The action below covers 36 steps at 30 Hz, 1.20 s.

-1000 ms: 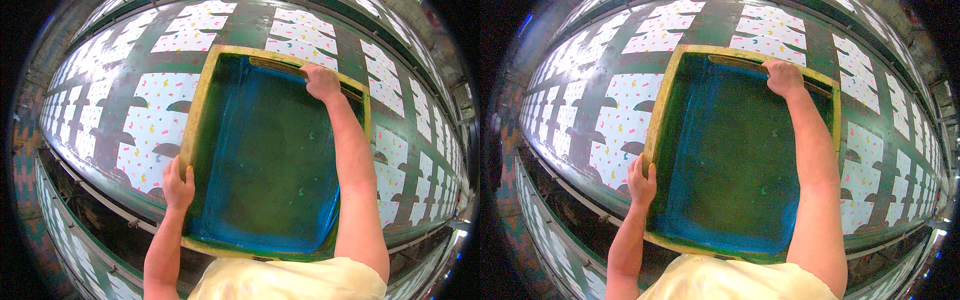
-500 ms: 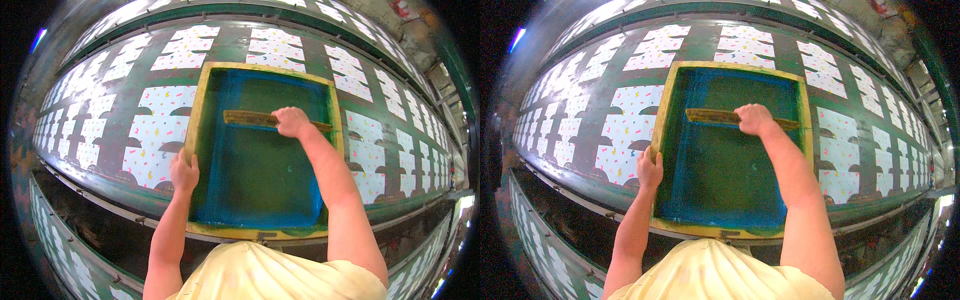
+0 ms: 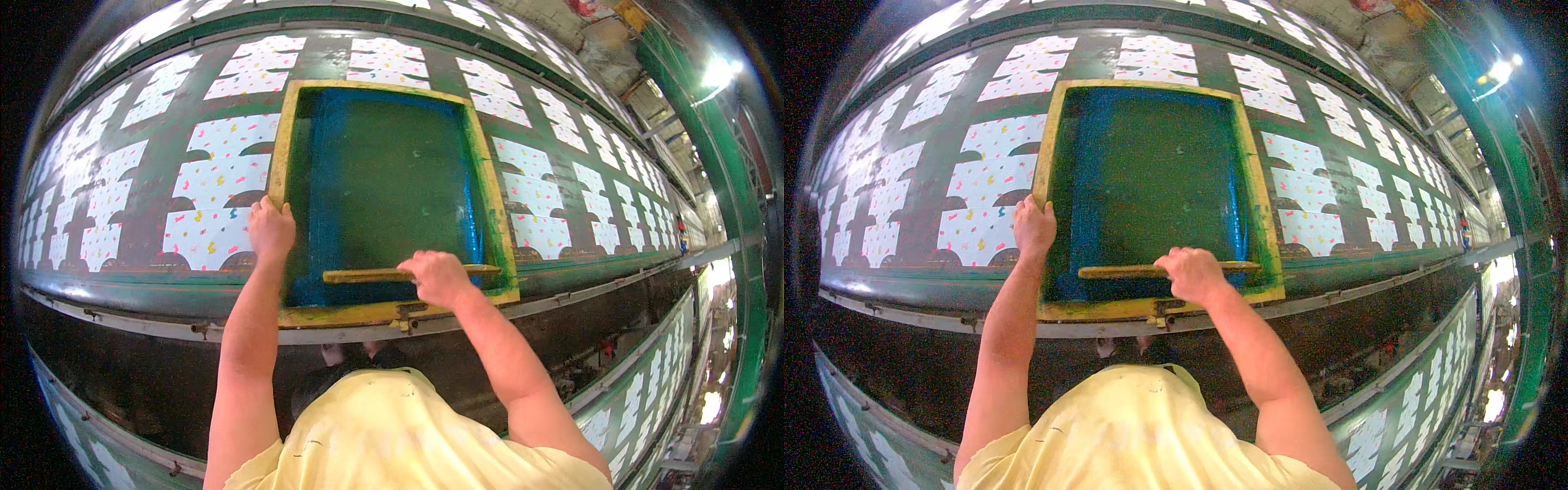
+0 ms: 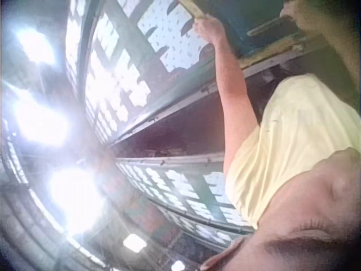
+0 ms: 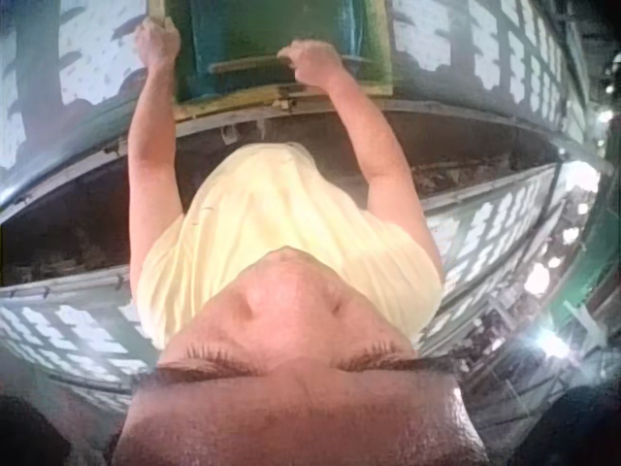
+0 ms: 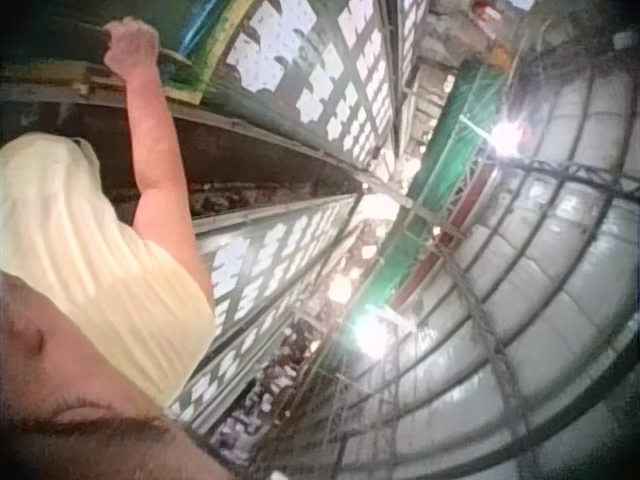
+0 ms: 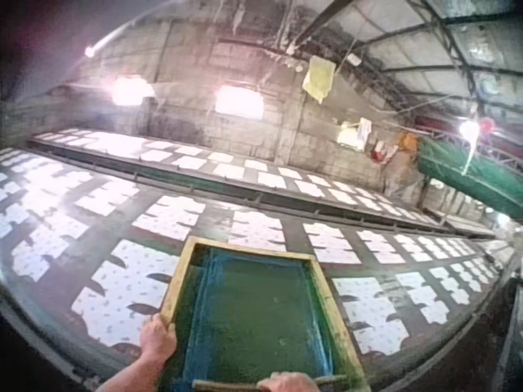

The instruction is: The person uses a squeegee to pull green ink across a screen-printing frame placed over patterned sheets on a flatbed. The person repeatedly repositions the frame and pulls the squeegee to apply ink to multiple sheets in sequence.

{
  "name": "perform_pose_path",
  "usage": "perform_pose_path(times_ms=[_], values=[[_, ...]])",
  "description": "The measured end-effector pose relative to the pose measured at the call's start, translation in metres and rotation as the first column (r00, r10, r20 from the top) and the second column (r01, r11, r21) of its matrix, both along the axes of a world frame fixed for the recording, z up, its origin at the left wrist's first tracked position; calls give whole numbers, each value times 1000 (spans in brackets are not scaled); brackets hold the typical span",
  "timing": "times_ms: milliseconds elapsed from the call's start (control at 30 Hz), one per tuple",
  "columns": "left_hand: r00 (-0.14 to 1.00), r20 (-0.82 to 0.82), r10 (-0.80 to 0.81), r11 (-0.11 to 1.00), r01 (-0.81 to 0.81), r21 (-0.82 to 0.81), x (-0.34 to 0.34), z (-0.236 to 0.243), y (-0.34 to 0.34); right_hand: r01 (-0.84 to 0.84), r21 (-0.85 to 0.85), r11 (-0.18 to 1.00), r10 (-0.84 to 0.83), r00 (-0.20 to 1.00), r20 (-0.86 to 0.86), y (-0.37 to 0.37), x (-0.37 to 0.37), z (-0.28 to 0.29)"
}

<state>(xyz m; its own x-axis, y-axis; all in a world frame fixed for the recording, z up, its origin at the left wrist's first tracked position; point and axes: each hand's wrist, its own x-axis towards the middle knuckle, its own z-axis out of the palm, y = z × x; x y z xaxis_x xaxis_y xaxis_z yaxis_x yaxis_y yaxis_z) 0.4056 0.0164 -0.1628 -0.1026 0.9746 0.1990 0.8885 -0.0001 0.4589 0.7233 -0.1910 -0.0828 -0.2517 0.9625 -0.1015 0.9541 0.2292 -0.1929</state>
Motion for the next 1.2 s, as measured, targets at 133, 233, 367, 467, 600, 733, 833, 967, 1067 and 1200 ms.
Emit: perform_pose_path(times_ms=[133,233,367,467,600,733,833,967,1067,1200], values=[[1000,-15,-3,1000,3,-20,2,6,-5,2,103,995,2,999,-40,-34,-10,-5],[999,-53,-4,998,1,-56,4,7,-5,-4,115,993,10,999,-47,-54,-11,-10],[990,-140,9,999,-15,-42,8,4,-3,-43,149,988,65,986,-152,-69,-3,-17],[983,-181,25,999,-29,-18,10,2,-4,-92,128,987,118,970,-211,-78,15,-20],[965,-251,68,997,-78,-30,17,1,1,-110,175,978,185,845,-502,-97,73,-24],[932,-328,152,981,-182,-62,25,3,-1,244,261,934,-36,792,-610,-107,153,-34],[914,-365,174,965,-232,-121,29,9,2,495,311,812,-341,833,-437,-98,203,-44],[909,-373,184,958,-252,-141,29,6,9,608,222,762,-491,766,-414,-72,240,-60],[918,-341,204,961,-253,-108,20,1,14,676,39,736,-582,662,-472,-49,248,-68],[961,-222,168,979,-189,-80,9,-8,18,689,64,722,-596,666,-449,-27,246,-71]])
